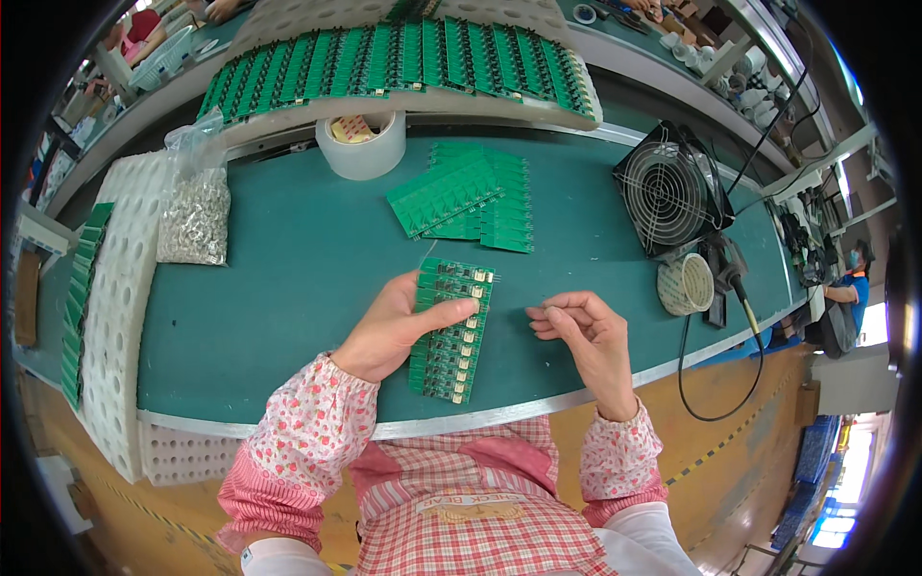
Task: The person assembles electronic components onto small circuit boards by hand, then solders them in place with a soldering iron and solder wire.
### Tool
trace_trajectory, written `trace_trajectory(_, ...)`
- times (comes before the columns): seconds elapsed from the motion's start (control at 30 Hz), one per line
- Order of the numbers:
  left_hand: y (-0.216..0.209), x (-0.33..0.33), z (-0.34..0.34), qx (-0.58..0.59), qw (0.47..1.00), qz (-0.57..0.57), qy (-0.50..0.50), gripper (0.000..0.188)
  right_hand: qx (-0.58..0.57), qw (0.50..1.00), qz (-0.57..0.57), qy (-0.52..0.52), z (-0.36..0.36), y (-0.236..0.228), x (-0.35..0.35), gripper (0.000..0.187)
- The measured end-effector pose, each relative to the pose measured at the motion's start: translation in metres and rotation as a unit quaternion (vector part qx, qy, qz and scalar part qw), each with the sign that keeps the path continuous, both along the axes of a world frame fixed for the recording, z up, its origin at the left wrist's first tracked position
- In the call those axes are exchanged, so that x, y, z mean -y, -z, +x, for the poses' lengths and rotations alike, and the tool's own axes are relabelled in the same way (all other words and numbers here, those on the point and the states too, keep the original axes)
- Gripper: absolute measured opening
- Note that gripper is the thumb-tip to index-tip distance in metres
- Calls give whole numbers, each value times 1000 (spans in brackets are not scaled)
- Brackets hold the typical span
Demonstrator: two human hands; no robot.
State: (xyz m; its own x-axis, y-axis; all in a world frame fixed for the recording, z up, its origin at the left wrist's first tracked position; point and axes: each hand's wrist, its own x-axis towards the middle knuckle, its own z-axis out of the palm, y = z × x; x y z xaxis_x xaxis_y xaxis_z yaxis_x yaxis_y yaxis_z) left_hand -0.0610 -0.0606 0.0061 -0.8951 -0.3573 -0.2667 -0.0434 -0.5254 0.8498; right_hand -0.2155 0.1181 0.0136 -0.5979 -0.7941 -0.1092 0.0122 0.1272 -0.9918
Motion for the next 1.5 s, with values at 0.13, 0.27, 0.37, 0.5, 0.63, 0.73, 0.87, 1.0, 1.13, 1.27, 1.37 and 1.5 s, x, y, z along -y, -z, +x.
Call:
trace_trajectory(0.13,1,1,0,10,1000,-6,21,30,32,999,-27,-6,2,-2,3,26)
trace_trajectory(0.27,4,6,3,7,999,33,40,33,29,999,8,-26,5,-2,3,24)
trace_trajectory(0.37,5,9,4,-8,994,-35,102,32,34,999,19,-31,7,-3,3,23)
trace_trajectory(0.5,-6,21,10,9,971,-111,212,29,39,999,14,-23,10,0,0,21)
trace_trajectory(0.63,-6,25,9,-42,945,-176,274,31,32,999,17,-25,12,1,-3,20)
trace_trajectory(0.73,-1,25,7,-36,936,-196,290,30,23,999,29,-11,11,1,-8,17)
trace_trajectory(0.87,-2,25,8,-39,936,-179,302,30,5,1000,12,0,9,5,-12,16)
trace_trajectory(1.0,-1,23,8,-39,934,-184,303,31,-32,999,1,2,8,10,-15,15)
trace_trajectory(1.13,1,22,8,-45,935,-184,301,30,-50,999,10,10,8,14,-18,16)
trace_trajectory(1.27,1,21,7,-51,932,-196,301,31,-44,998,16,29,11,15,-18,20)
trace_trajectory(1.37,2,21,9,-54,931,-204,299,30,-58,998,6,38,15,18,-17,20)
trace_trajectory(1.5,3,22,9,-48,926,-221,302,30,-120,991,39,50,17,18,-18,15)
